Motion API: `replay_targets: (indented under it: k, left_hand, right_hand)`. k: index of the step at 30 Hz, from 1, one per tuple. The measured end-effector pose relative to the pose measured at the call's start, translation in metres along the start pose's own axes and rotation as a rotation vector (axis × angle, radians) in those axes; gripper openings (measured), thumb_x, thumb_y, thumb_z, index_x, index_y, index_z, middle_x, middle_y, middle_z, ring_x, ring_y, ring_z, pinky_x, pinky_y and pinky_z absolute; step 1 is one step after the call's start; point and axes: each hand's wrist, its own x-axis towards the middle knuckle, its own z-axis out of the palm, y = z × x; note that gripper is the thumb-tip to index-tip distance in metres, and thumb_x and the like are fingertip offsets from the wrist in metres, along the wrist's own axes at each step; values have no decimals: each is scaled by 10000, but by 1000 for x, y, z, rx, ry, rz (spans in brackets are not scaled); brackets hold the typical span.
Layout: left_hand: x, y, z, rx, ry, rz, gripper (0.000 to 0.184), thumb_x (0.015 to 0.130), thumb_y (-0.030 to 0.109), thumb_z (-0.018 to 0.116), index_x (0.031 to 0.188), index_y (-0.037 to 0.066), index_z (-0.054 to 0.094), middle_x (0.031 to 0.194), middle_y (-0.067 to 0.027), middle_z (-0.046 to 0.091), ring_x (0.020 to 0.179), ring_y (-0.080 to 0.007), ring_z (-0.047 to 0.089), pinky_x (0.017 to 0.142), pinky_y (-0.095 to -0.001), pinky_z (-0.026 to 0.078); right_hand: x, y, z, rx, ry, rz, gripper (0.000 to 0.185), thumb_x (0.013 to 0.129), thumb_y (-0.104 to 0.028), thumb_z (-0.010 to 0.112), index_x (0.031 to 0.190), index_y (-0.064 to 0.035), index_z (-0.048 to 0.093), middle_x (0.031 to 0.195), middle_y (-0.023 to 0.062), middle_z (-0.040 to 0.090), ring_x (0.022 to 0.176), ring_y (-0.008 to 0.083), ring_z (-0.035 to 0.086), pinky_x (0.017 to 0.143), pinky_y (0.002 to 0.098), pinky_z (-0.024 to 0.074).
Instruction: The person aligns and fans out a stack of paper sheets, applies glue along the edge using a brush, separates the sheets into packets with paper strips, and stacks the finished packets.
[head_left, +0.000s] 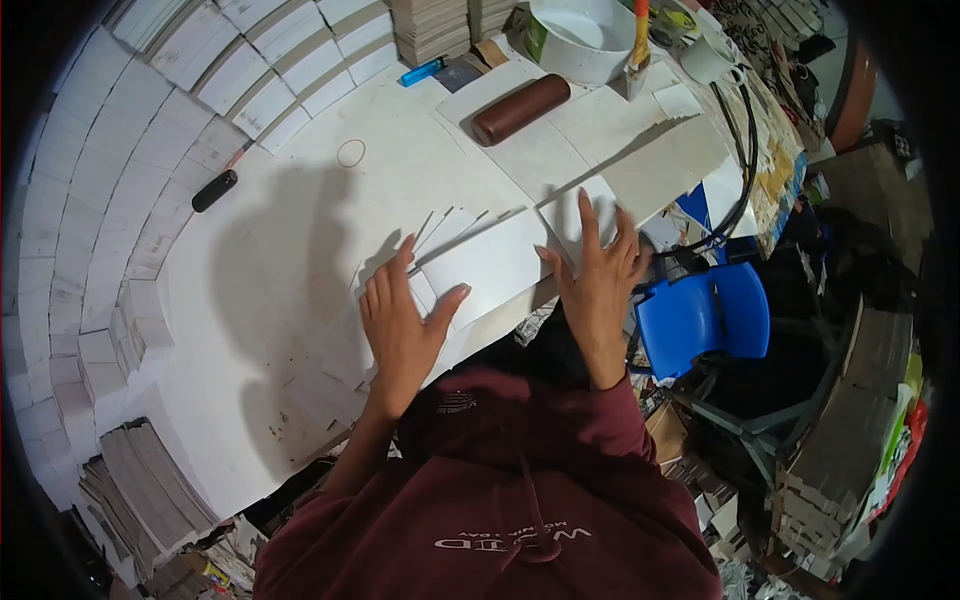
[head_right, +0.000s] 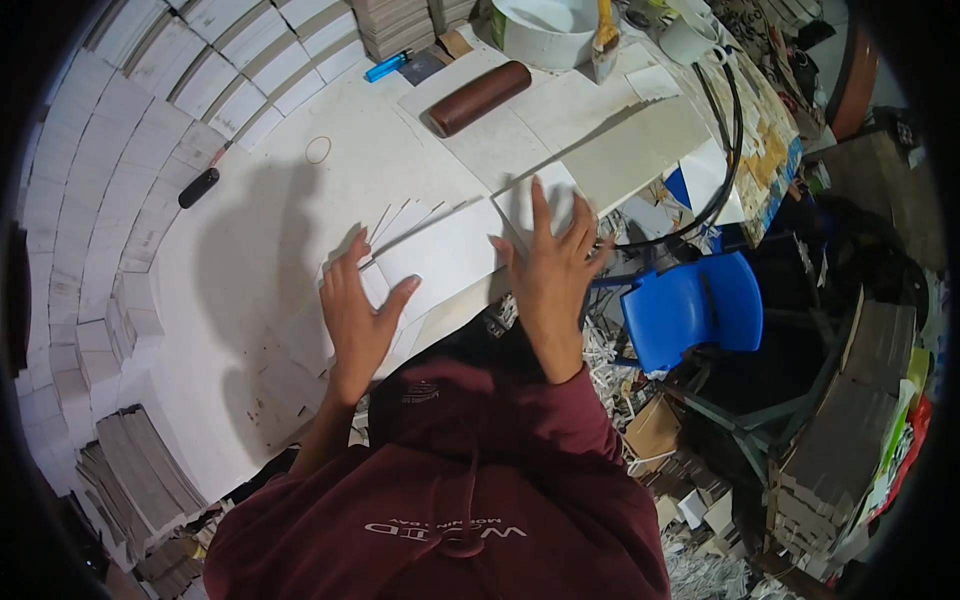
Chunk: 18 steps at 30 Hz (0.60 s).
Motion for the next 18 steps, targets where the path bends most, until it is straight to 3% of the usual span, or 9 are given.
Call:
replay_targets:
  k: [2,4,6,7,8,11,13,16,18]
  left_hand:
    - [-2,0,-1,88,-2,27,657,939,564,694,1461,173,618,1311,-128,555,1218,-326,513,1028,-443,377]
    - [-3,-1,-2,171,-98,113,612,931,507,727,1409,131,659,1317,-150,555,1245,-351,497,1055,-448,371]
    - [-4,-9,0,201,-123,123,619,954,561,681,1460,209,624,1344,-113,519,1251,-315,485,1043,-429,358]
    - [-6,-15,-1,92,-91,143,625,952,561,685,1459,202,625,1344,-114,525,1259,-314,486,1051,-432,356]
    - [-6,-20,-1,-19,-54,161,630,951,562,689,1458,194,625,1344,-116,531,1267,-314,486,1059,-436,355]
    - [-3,-15,1,-90,-37,82,653,937,554,707,1458,171,623,1341,-119,547,1285,-312,483,1074,-442,350]
    - [-2,-1,4,50,-7,-9,601,914,516,743,1412,189,660,1329,-113,551,1269,-302,488,1071,-445,350]
    - [-1,1,-1,205,-68,121,525,900,492,766,1345,220,702,1317,-103,554,1248,-291,496,1055,-448,365]
    - [0,-1,2,238,-37,173,453,894,423,787,1307,248,723,1311,-94,554,1234,-285,500,1048,-445,378]
  right_hand:
    - [-3,18,14,-652,29,-109,673,1015,-169,645,1626,-259,378,1541,178,523,1373,411,529,1133,519,373]
    - [-2,-8,-18,-427,-122,-29,620,1048,-149,595,1617,-295,398,1591,157,492,1453,386,485,1136,429,396]
    - [-1,-49,-53,579,-308,244,506,1100,-189,531,1590,-294,461,1589,150,503,1414,191,520,1138,336,393]
    - [-4,-50,-52,670,-138,92,457,1111,-200,515,1568,-207,501,1559,123,543,1297,138,588,1050,270,440]
    - [-7,-53,-54,727,-160,247,469,1110,-201,515,1574,-148,479,1538,99,561,1259,131,600,1034,261,445]
    - [-3,-18,-14,544,-77,253,492,1107,-231,522,1593,-213,448,1523,124,572,1329,190,594,1177,436,366]
    - [1,26,16,-679,183,-115,573,1058,-214,590,1602,-228,412,1404,172,646,1288,289,637,1205,663,222]
    - [0,20,2,-405,-79,-76,642,1027,-272,634,1613,-264,373,1488,163,585,1442,347,506,1165,801,16]
    - [4,7,-7,-389,-259,44,653,1018,-279,643,1613,-255,373,1574,149,502,1483,348,450,1192,768,75]
